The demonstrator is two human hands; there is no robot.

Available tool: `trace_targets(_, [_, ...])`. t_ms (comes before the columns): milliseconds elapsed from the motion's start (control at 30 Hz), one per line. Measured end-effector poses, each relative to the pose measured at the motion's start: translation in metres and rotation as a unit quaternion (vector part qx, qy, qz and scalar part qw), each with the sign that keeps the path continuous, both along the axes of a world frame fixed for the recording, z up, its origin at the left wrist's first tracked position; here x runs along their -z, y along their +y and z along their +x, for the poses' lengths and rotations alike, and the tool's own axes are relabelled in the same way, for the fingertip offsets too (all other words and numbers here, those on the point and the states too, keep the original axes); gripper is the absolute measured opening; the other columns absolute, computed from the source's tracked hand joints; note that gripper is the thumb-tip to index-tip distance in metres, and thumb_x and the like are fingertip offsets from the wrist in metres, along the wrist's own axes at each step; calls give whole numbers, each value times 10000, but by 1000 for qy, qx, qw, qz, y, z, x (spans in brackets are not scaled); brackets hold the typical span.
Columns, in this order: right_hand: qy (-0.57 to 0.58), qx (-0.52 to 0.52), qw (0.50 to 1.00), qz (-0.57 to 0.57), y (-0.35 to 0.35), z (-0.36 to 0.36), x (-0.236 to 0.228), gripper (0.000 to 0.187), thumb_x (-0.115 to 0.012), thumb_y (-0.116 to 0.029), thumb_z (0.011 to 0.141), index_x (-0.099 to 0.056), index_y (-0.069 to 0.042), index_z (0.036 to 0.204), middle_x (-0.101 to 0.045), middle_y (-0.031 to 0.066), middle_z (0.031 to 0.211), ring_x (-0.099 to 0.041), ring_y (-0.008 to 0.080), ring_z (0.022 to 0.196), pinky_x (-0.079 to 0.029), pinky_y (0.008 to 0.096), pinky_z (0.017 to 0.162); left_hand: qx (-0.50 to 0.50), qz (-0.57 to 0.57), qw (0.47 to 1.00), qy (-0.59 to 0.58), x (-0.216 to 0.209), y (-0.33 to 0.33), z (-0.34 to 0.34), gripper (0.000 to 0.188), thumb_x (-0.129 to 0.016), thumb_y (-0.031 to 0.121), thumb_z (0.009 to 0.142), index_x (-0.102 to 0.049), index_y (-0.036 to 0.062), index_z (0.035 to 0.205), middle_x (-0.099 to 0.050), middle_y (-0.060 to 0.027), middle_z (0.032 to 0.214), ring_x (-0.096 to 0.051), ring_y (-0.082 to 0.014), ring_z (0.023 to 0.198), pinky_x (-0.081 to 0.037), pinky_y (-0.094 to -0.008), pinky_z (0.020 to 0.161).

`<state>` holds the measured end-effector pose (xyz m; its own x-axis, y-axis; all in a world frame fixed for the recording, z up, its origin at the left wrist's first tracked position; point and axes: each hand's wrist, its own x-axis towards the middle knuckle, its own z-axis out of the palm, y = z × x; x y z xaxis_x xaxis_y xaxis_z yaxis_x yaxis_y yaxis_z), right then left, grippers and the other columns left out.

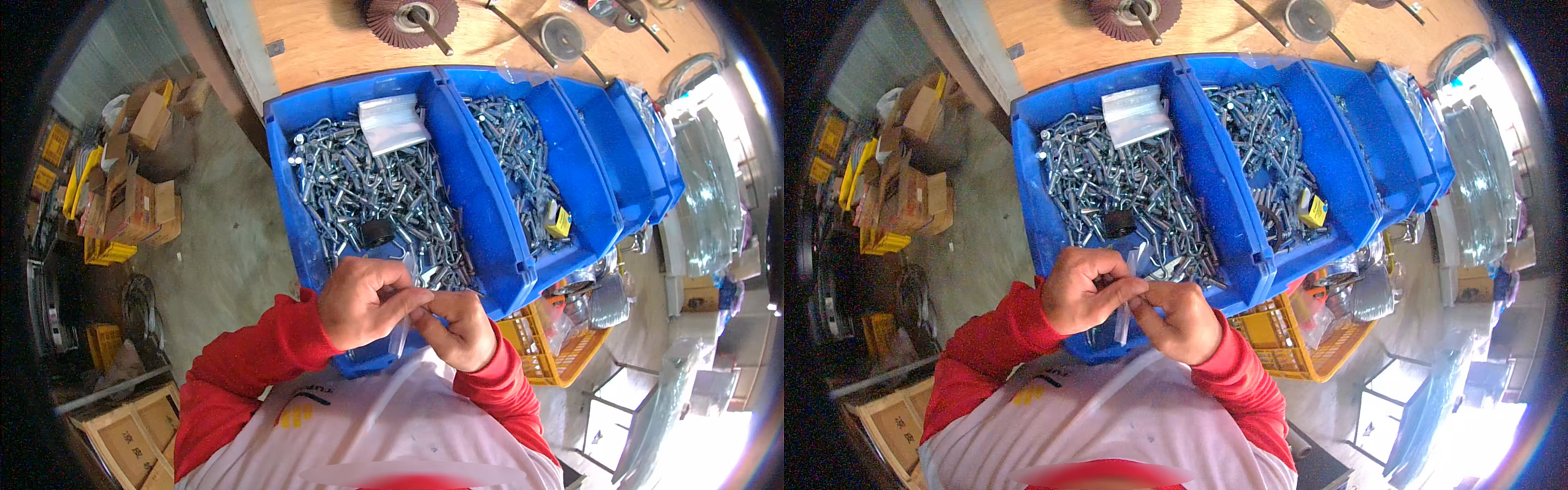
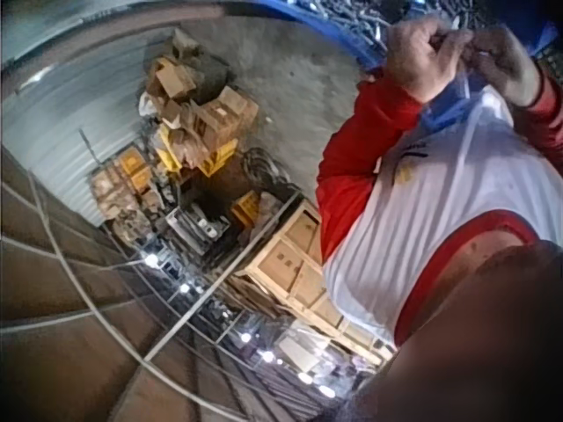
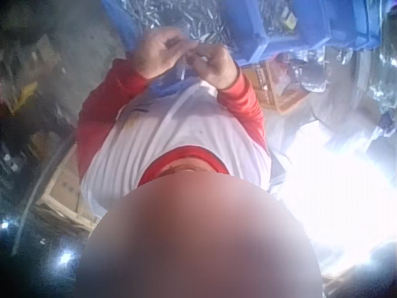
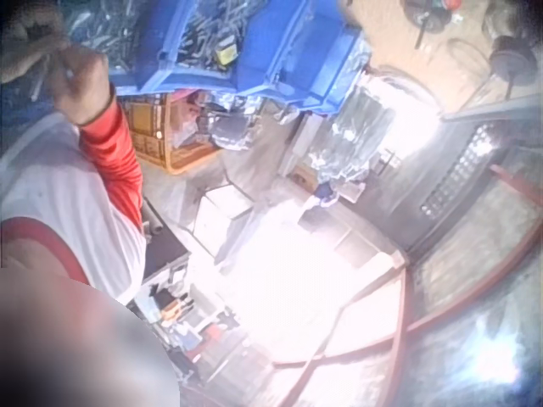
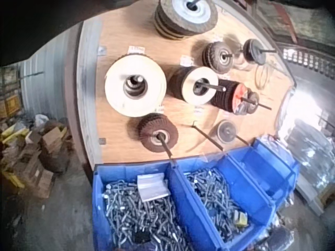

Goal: The person repeatedly picks small metal fasteners from blue bins and places them into small clear plastic bags. They open each bag, add several fasteners, and set the filled bag aside in the bin. The process is repeated multiple times with different fastener types.

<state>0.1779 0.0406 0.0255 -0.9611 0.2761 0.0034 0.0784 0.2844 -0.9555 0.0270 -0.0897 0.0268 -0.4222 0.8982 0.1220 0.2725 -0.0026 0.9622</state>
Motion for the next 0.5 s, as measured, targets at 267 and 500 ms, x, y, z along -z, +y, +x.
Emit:
trace_targets(267, [96,7,995,10,17,-7,17,125,-630,-24,846,-601,11,730,-561,149,647,-558,333,566,-430,420,555,9,-24,998,-65,5,6,3,249,-726,172,946,-666,21,758,-609,-69,595,-537,-123,501,-432,-297,489])
trace_targets(500, [84,153,973,151,44,-10,29,202,-662,-12,815,-570,-5,635,-546,159,594,-550,335,534,-402,421,529,4,-34,982,184,-2,9,-13,201,-726,101,888,-611,34,737,-595,-117,577,-625,-282,504,-482,-381,506])
